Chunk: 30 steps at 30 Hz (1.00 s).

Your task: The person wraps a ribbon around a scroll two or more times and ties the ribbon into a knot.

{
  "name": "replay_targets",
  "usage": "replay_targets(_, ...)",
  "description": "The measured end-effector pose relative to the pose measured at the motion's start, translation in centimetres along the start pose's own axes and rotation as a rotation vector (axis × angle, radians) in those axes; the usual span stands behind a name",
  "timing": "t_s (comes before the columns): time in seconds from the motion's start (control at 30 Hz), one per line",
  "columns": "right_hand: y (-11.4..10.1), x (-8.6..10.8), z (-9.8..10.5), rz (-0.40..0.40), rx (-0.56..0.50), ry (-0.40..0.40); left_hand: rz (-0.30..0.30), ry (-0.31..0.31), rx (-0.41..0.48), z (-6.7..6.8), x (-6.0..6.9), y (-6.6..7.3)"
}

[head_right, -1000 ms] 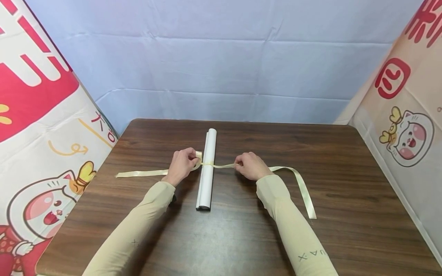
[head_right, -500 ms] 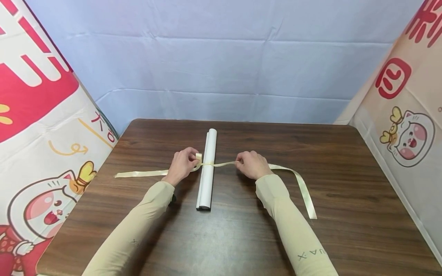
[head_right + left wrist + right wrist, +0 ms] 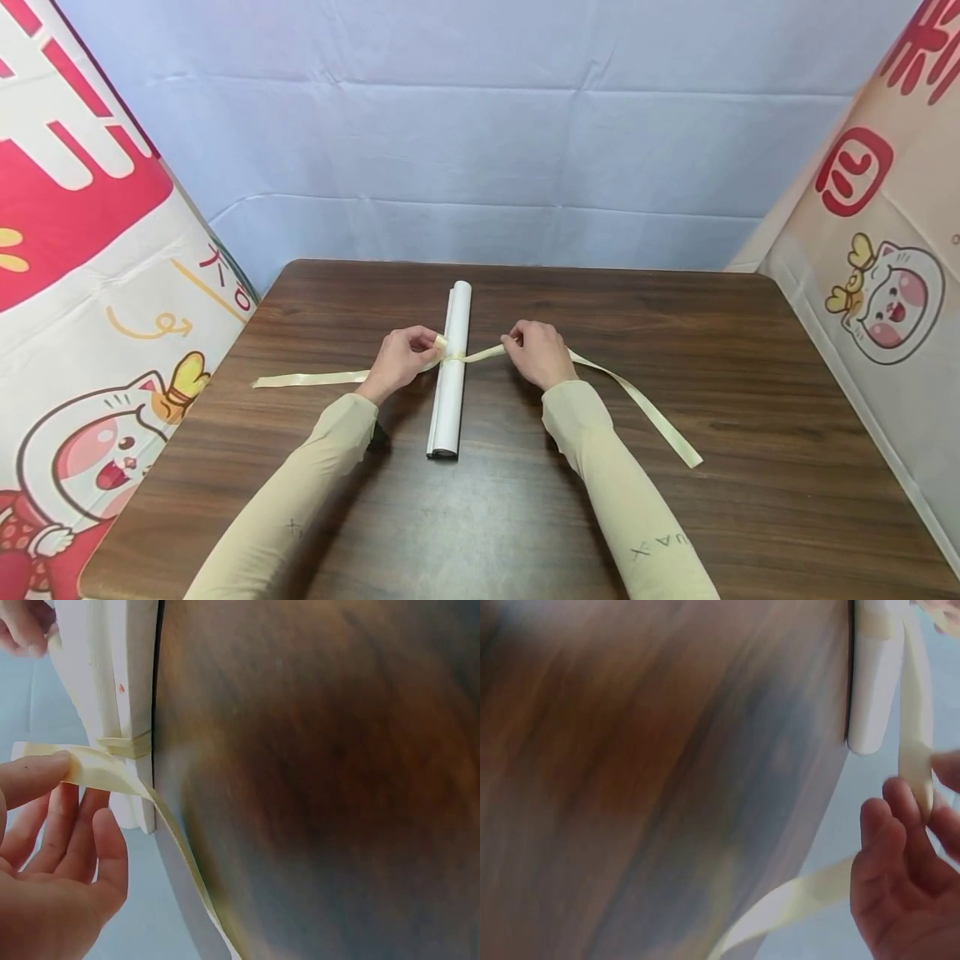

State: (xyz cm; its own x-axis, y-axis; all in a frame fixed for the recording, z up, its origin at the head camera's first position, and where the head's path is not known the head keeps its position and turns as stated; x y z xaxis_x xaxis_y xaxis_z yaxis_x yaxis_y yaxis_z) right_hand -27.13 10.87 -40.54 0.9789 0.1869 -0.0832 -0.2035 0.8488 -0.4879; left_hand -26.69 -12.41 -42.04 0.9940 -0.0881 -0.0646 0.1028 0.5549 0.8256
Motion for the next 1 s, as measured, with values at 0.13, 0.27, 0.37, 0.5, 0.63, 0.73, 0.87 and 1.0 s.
replay_targets(0.13,-0.4,-0.3,-0.6,-0.047,-0.014,0.032,-0.008,-0.006,0.028,-0.2,0.0,-0.1)
replay_targets(0.27,-1.0,-0.7,-1.1,-0.048,-0.025,0.034,-0.015,-0.002,0.054,-0.2,-0.1,-0.2)
replay_targets(0.37,-1.5,-0.9,-1.4,-0.031,-0.042,0.020,-0.020,-0.002,0.063,-0.2,-0.1,0.0)
replay_targets(0.5,-1.9,-1.1,-1.6,-0.015,-0.061,0.035,-0.024,-0.007,0.070,-0.2,-0.1,0.1)
replay_targets(0.63,-2.2,-1.3,-1.6,-0.005,-0.077,0.090,-0.027,-0.013,0.070,-0.3,-0.2,0.1)
replay_targets(0.73,-2.5,-1.4,-1.8,0.005,-0.102,0.090,-0.037,-0.010,0.074,-0.4,-0.2,0.2)
replay_targets(0.87,-2.9,-1.5,-2.1,0.016,-0.115,0.057,-0.043,-0.008,0.089,-0.4,-0.1,0.2)
replay_targets(1.0,-3.1,-1.6,-2.3,0.046,-0.108,0.057,-0.038,-0.020,0.099,-0.5,-0.1,0.2)
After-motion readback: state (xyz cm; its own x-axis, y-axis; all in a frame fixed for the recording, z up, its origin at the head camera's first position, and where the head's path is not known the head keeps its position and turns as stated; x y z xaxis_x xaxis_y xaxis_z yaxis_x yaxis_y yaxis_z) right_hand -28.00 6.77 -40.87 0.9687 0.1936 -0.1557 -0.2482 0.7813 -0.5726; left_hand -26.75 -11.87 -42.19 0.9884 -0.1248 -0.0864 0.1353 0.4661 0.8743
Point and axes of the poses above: each hand's wrist, its own x-axis away from the middle knuckle, its own z-axis out of the back of the hand, y = z × x, the point moved 4 cm from there along -x, towards the middle knuckle, and after that the axes turned 7 degrees about x, right-handed, at the moved point
